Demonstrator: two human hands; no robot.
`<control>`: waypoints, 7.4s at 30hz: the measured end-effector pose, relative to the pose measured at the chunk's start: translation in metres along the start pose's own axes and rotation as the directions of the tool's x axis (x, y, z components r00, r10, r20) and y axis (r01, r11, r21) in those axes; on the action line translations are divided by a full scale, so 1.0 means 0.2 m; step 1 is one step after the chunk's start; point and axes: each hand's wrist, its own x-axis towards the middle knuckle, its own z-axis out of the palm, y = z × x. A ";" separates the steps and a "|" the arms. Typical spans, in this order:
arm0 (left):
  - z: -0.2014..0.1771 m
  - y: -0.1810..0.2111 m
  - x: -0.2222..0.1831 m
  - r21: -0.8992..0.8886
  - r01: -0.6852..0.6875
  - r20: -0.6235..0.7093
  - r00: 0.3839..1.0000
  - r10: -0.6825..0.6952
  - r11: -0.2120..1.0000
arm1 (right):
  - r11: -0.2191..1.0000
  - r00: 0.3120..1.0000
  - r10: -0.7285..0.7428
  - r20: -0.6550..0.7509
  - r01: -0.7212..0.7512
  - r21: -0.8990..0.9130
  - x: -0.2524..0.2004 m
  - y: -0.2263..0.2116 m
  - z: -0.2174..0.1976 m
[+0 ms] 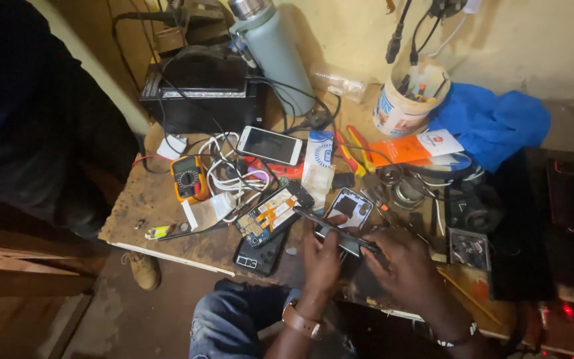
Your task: Inspecting and assembling internal components of a smartphone, including connecting the battery and motherboard.
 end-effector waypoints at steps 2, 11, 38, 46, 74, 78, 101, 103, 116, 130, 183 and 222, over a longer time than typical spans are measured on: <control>0.01 0.00 0.00 -0.058 0.078 -0.006 0.997 -0.078 0.995 | 1.000 1.000 0.020 -0.005 -0.020 0.025 -0.01 0.01 0.00; -0.03 -0.08 0.03 0.007 0.007 0.026 1.000 -0.007 1.000 | 0.995 0.997 0.073 -0.024 -0.071 0.075 -0.07 0.06 0.06; -0.09 -0.18 0.06 0.162 -0.100 -0.121 0.985 0.120 0.982 | 0.911 0.910 0.388 -0.144 -0.355 0.211 -0.10 0.12 0.10; -0.11 -0.13 0.05 -0.001 0.038 0.005 0.999 -0.038 0.999 | 0.812 0.860 0.492 -0.133 -0.399 0.426 -0.07 0.19 0.08; -0.09 -0.21 -0.06 -0.093 0.047 0.088 0.995 -0.039 0.995 | 0.981 0.941 0.189 -0.282 -0.195 0.008 0.32 0.14 -0.07; -0.14 -0.08 -0.18 -0.137 -0.198 0.205 0.953 0.224 0.970 | 0.887 0.863 0.452 -0.223 -0.462 0.008 0.34 0.25 -0.08; -0.37 -0.14 -0.18 -0.245 0.107 -0.256 0.951 -0.171 0.964 | 0.997 0.997 0.031 -0.068 -0.026 0.077 -0.07 -0.12 0.05; -0.36 -0.08 -0.23 -0.180 0.098 -0.244 0.959 -0.141 0.979 | 0.933 0.993 -0.001 0.115 -0.041 0.358 -0.11 -0.25 0.12; -0.76 0.36 0.15 0.927 -0.349 0.262 0.861 0.436 0.133 | -0.099 0.709 0.565 0.422 -0.449 0.888 -0.01 -0.38 0.17; -0.61 0.49 0.28 0.873 -0.382 0.266 0.894 0.361 0.302 | -0.034 0.736 0.611 0.292 -0.344 0.938 0.10 -0.02 0.39; -0.79 0.46 -1.26 -0.377 0.415 0.423 0.873 -0.244 0.828 | 0.414 0.601 0.799 0.022 -0.576 0.705 -1.01 -1.16 0.18; -0.78 0.39 -1.35 0.003 0.123 0.362 0.925 -0.116 0.992 | 0.830 0.850 0.495 -0.178 -0.404 0.384 -0.97 -1.05 0.05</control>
